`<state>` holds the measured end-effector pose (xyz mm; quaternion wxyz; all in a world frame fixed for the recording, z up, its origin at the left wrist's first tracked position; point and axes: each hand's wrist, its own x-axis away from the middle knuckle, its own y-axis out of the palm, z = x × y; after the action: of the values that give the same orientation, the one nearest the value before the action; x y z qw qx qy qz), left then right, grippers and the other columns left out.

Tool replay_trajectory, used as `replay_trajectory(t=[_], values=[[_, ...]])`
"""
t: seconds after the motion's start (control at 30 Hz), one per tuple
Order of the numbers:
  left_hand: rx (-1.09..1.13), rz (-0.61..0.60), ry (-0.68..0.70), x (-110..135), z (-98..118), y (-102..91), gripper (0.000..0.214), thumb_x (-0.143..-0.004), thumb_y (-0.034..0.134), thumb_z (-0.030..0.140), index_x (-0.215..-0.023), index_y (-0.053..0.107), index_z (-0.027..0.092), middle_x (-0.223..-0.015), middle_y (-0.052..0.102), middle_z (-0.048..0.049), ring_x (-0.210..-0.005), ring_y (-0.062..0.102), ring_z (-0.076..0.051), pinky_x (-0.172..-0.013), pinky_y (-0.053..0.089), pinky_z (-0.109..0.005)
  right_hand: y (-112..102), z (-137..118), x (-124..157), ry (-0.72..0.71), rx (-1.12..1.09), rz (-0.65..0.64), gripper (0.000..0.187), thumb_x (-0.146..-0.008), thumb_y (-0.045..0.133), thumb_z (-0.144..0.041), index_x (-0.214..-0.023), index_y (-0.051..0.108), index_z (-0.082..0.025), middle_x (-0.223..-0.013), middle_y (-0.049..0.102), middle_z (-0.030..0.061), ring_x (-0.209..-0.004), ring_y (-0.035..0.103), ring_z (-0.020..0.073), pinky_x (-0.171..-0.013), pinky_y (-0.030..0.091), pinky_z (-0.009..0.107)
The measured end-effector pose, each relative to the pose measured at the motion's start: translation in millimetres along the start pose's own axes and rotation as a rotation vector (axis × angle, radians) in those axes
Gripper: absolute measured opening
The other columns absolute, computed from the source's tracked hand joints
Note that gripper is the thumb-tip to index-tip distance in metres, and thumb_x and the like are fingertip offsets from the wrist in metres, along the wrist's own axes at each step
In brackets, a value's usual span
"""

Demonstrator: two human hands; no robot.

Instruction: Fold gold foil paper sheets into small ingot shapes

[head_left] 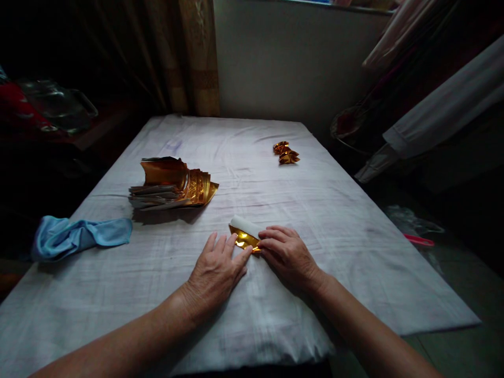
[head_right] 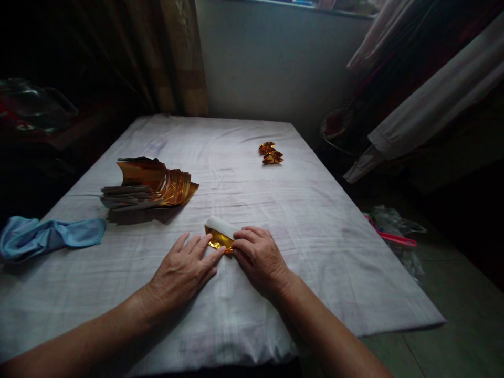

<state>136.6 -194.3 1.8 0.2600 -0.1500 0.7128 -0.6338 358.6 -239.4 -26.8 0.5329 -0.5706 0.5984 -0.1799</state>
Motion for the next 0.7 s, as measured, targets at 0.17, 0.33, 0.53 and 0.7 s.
replay_trajectory(t=[0.17,0.33,0.53,0.7], values=[[-0.001,-0.004,0.003,0.5,-0.6,-0.2,0.040,-0.090,0.067,0.036,-0.129,0.063,0.027,-0.128,0.063,-0.0160,-0.111,0.062,-0.032,-0.104,0.037,-0.053,1.3,0.8,-3.2,0.089,0.013,-0.011,0.008,-0.091,0.063,-0.028,-0.092,0.070,-0.024,-0.116,0.071,0.0071,-0.119,0.057,0.0281,-0.099,0.045,0.047],[0.021,-0.005,-0.001,1.6,-0.7,0.3,0.040,-0.090,0.066,0.036,-0.129,0.063,0.026,-0.130,0.063,-0.0156,-0.116,0.060,-0.031,-0.106,0.037,-0.052,3.4,-3.7,-7.4,0.194,0.029,-0.025,0.007,-0.089,0.063,-0.026,-0.088,0.069,-0.023,-0.122,0.067,0.0089,-0.128,0.051,0.0309,-0.101,0.042,0.051],[0.025,-0.029,-0.001,0.9,-0.4,0.5,0.041,-0.092,0.063,0.033,-0.131,0.061,0.020,-0.130,0.062,-0.0178,-0.117,0.059,-0.033,-0.104,0.040,-0.052,7.8,-11.9,-10.7,0.285,0.041,0.011,0.009,-0.088,0.061,-0.024,-0.081,0.066,-0.023,-0.124,0.067,0.0100,-0.127,0.052,0.0323,-0.101,0.042,0.052],[-0.004,0.007,0.024,0.9,-0.1,3.0,0.046,-0.094,0.058,0.028,-0.139,0.053,0.020,-0.126,0.063,-0.0183,-0.114,0.061,-0.032,-0.101,0.042,-0.050,11.5,-14.2,-12.1,0.322,0.037,0.045,0.010,-0.086,0.061,-0.024,-0.077,0.064,-0.022,-0.123,0.067,0.0114,-0.125,0.054,0.0322,-0.101,0.042,0.052]])
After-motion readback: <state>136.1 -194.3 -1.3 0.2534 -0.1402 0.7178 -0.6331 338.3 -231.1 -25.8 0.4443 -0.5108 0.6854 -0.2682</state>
